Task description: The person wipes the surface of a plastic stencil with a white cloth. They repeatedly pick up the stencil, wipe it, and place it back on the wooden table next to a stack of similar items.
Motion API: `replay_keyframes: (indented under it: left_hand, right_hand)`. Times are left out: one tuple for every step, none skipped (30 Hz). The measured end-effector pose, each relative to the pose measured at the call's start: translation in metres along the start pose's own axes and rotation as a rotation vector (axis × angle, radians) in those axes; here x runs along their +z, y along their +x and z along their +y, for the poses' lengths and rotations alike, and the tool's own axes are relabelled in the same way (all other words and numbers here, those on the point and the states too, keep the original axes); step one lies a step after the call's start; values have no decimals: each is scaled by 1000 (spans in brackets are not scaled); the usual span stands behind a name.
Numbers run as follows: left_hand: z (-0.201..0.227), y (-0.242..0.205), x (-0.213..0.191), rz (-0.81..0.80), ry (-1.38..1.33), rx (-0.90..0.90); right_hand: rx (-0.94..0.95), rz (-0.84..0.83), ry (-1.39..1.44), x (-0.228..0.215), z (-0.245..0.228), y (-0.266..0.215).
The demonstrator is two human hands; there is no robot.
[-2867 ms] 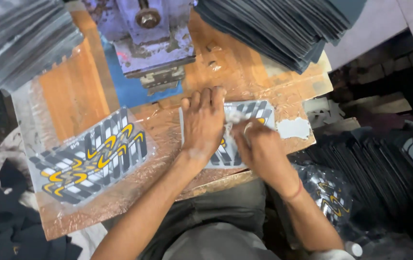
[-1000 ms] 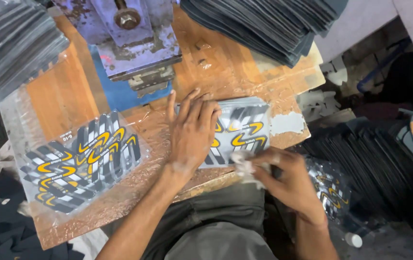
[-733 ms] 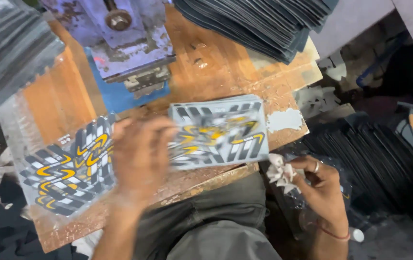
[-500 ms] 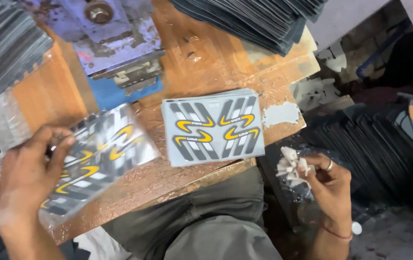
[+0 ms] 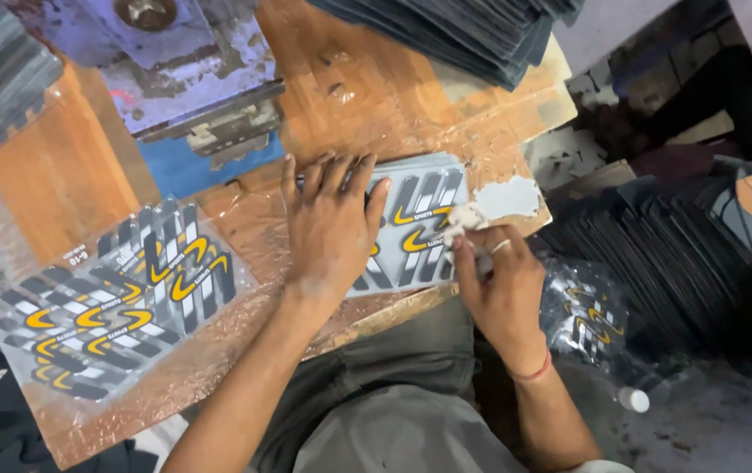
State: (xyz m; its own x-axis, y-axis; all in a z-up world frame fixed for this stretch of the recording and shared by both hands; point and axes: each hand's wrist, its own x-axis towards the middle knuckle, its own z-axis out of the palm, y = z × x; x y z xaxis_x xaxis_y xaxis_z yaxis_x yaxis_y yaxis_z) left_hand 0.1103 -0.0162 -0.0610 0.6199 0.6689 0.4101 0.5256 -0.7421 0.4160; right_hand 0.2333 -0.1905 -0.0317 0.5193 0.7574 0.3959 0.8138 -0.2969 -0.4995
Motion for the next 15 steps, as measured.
replay_keyframes:
  left_hand:
    - [2, -4, -2, -9, -3, -3]
    - [3, -2, -3, 7, -21, 4]
    - [3, -1, -5, 23, -40, 11]
    - [2, 1, -6, 30, -35, 5]
    - [1, 2, -6, 30, -54, 13]
    - [2, -1, -6, 17, -78, 21]
    - [3, -5, -6, 12, -77, 15]
    - [3, -4, -5, 18, -82, 23]
    - [3, -2, -5, 25, -87, 31]
    - [2, -2, -4, 33, -78, 32]
    - [1, -2, -3, 42, -77, 40]
    - [0, -4, -2, 48, -77, 45]
    - [0, -5, -5, 52, -69, 44]
    - [1, -4, -6, 47, -76, 43]
    - [2, -3, -7, 42, -84, 43]
  right_hand:
    - [7, -7, -2, -4, -2, -12]
    - [-38, -44, 13, -5, -2, -16]
    - [-83, -82, 27, -6, -3, -22]
    - [-92, -84, 31, -13, -4, -22]
    - [-41, -166, 75, -20, -5, -22]
    - [21, -254, 117, -29, -7, -27]
    - [24, -262, 119, -36, -5, -23]
    - [11, -400, 327, -41, -1, -14]
    - [-3, -539, 535, -47, 2, -5]
    - [-14, -536, 539, -40, -1, 11]
    - [2, -324, 416, -34, -5, 26]
    - [22, -116, 295, -27, -9, 39]
    - [16, -115, 301, -13, -11, 55]
    - [-48, -142, 245, 1, -14, 72]
    - [-111, -169, 189, 16, -16, 89]
